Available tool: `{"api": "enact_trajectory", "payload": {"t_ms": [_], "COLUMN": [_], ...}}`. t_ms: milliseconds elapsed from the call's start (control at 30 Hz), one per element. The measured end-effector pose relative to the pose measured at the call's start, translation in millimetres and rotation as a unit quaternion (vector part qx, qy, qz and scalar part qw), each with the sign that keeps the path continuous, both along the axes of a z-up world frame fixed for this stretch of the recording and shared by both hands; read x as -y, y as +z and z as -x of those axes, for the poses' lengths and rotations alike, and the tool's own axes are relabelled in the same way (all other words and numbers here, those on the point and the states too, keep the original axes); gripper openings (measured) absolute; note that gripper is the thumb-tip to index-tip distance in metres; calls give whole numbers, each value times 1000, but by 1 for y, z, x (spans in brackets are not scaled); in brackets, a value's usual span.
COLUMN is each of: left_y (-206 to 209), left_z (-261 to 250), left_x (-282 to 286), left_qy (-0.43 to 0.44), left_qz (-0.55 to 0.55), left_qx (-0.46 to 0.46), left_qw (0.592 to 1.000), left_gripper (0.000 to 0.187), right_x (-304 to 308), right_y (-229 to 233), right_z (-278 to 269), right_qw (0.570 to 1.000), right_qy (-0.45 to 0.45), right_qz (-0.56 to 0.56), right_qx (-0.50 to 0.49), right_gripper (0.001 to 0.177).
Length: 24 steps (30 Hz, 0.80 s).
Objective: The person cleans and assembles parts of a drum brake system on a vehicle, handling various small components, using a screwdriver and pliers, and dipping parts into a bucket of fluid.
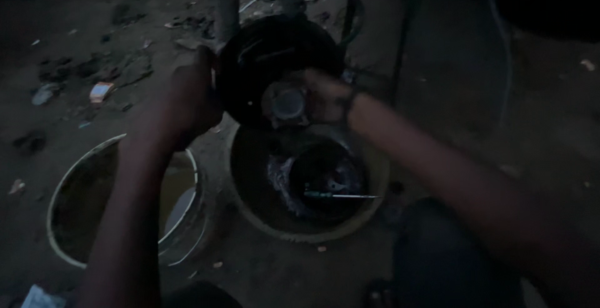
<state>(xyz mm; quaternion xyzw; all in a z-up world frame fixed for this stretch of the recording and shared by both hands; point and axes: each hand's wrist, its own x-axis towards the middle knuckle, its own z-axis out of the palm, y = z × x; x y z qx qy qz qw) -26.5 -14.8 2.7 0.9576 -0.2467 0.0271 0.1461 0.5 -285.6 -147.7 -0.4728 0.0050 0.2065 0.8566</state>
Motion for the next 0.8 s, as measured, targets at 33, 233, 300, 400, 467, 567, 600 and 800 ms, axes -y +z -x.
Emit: {"api": "enact_trajectory", "payload": {"t_ms": [33, 233, 300, 400, 467, 567, 600, 800], "left_y": [1, -17, -20, -27, -24, -12, -8, 12], "left_z": [1, 4, 0, -9, -19, -18, -16, 3], "left_x": [6, 47, 50, 42, 28, -3, -10, -4], "left_qy": [8, -85, -102, -135, -120, 19, 6, -6], "left_qz": [-33, -118, -67, 124, 189, 166, 159, 59], "left_qx": [6, 197, 173, 140, 141, 11, 23, 42], "left_qw": [999, 970, 977, 973, 964, 986, 987, 997], "left_gripper": [88, 86, 87, 80, 79, 83, 75, 65], "right_x": [3, -11, -23, -22, -1, 29, 36, 53], "right_y": [2, 39, 34, 15, 4, -20, -28, 1], "right_z": [1, 22, 27, 35, 30, 39, 48, 72], "right_qw": [992, 769, 775, 836, 880, 868, 851, 486], "right_qy": [-34, -152, -168, -137, -130, -123, -121, -115], "right_qz": [122, 592, 562, 408, 315, 283, 290, 728], "right_qx": [12, 189, 234, 340, 331, 389, 420, 469], "right_gripper": [59, 47, 49, 38, 37, 38, 39, 57]}}
